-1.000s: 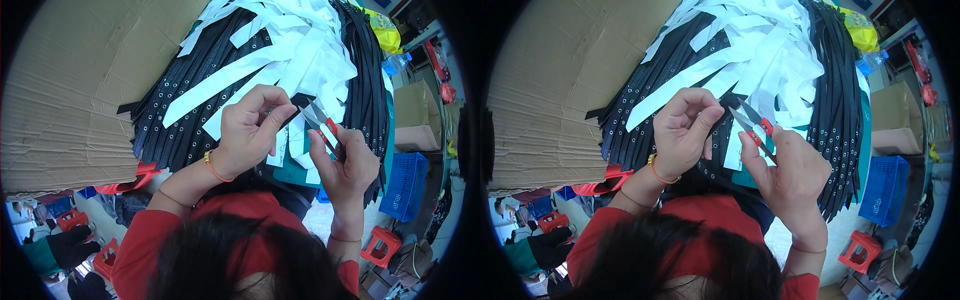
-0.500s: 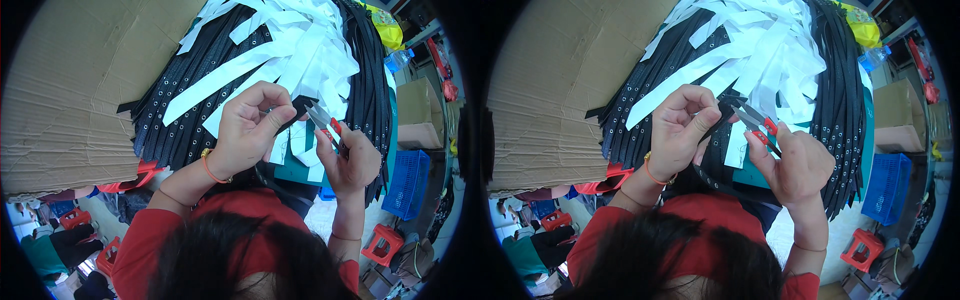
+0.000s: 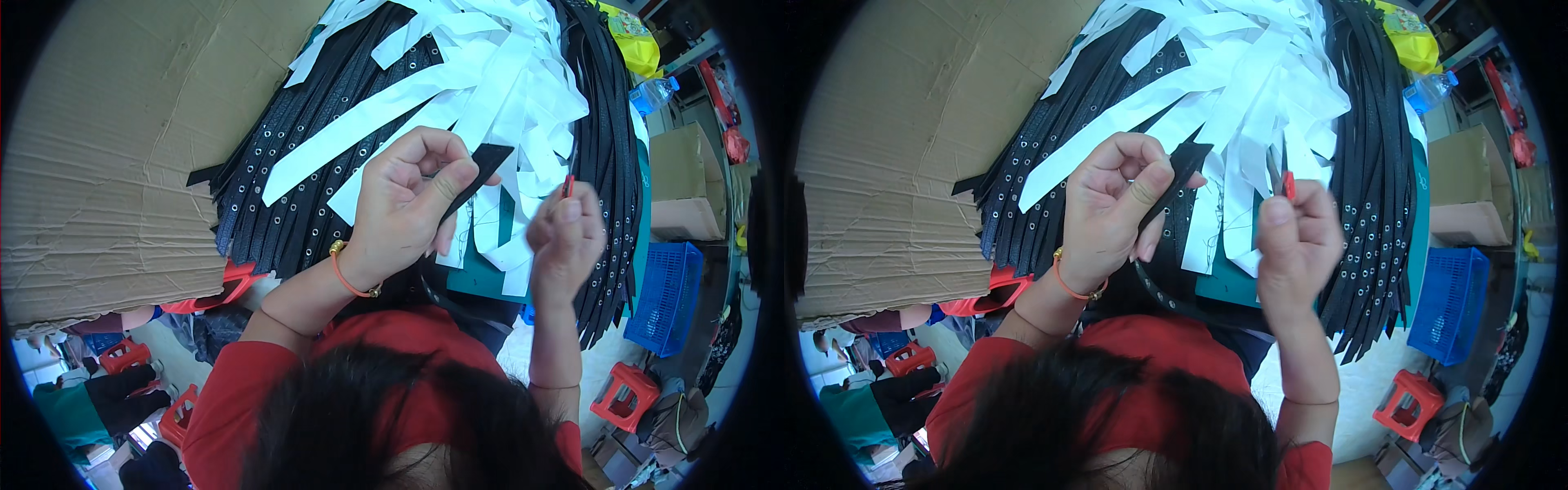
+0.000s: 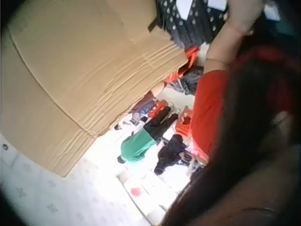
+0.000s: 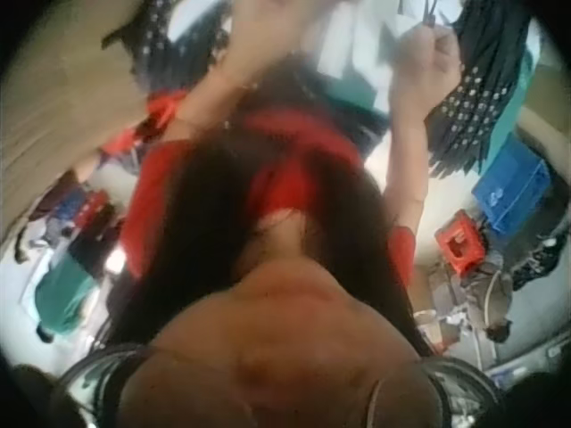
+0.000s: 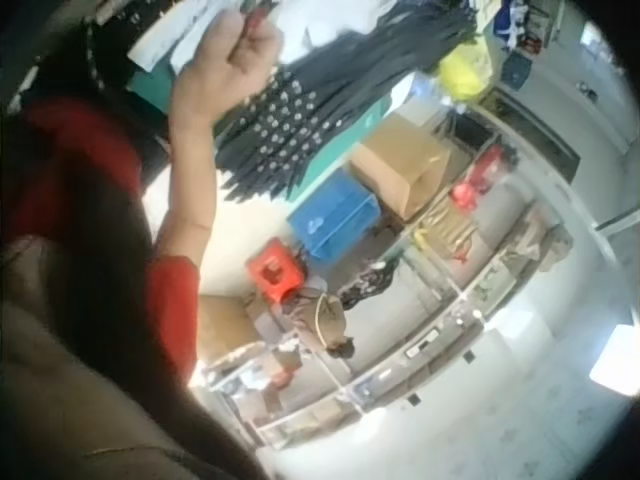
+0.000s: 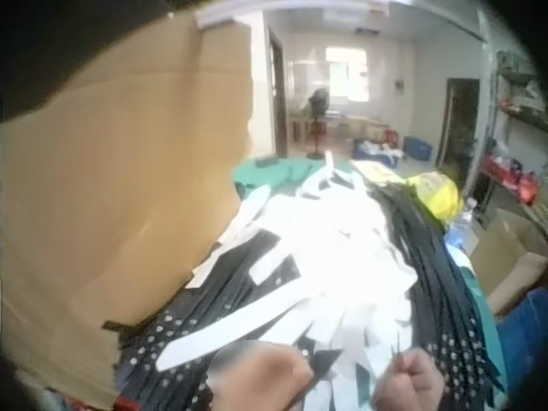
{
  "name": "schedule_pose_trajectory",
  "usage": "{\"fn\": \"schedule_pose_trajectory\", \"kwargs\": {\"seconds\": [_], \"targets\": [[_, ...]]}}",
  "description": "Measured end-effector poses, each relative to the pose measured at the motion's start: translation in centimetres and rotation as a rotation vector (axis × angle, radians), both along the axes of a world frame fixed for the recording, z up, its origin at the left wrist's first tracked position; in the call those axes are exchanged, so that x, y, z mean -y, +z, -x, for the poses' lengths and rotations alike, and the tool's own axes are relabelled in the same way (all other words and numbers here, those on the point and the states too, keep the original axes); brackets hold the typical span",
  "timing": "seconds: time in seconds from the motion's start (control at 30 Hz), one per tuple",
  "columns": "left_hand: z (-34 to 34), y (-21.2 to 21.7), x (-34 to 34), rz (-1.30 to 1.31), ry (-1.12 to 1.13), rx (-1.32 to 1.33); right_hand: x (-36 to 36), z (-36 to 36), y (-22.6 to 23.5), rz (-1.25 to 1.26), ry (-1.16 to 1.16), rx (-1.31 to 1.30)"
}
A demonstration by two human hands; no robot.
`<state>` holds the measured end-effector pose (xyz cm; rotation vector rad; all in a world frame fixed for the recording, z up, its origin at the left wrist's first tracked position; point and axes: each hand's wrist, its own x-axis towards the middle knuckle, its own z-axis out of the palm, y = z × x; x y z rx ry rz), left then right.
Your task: Use pliers to trim or adjust metal components on black belts in a factory assembly line.
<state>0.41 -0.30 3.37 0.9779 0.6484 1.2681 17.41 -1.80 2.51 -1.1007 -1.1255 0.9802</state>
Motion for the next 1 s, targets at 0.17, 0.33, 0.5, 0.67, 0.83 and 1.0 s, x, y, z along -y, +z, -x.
{"fn": "schedule_pose_trajectory", "kwargs": {"seconds": [0.17, 0.33, 0.5, 0.67, 0.83, 1.0], "targets": [[-0.5, -0.3, -0.3, 0.03, 0.06, 0.104, 1.7, 3.9, -1.5, 0.3, 0.413, -0.409], [0.8, -1.8, -1.4, 0.063, -0.14, 0.383, 2.1, 4.0, -2.3, 0.509, 0.573, -0.675], [0.0, -3.3, -2.1, -0.166, 0.286, 0.054, 1.7, 4.1, -2.7, 0.332, 0.229, -0.418], [-0.2, -3.9, 0.0, -0.079, 0.372, 0.097, 2.2, 4.9, -2.6, 0.171, 0.099, -0.275], [-0.2, -3.0, 0.1, 0.042, 0.277, 0.146, 3.3, 6.0, -3.1, 0.076, 0.105, -0.161], [0.4, -2.7, 0.5, 0.038, 0.26, 0.139, 3.2, 2.6, -0.2, 0.082, 0.202, 0.413]]}}
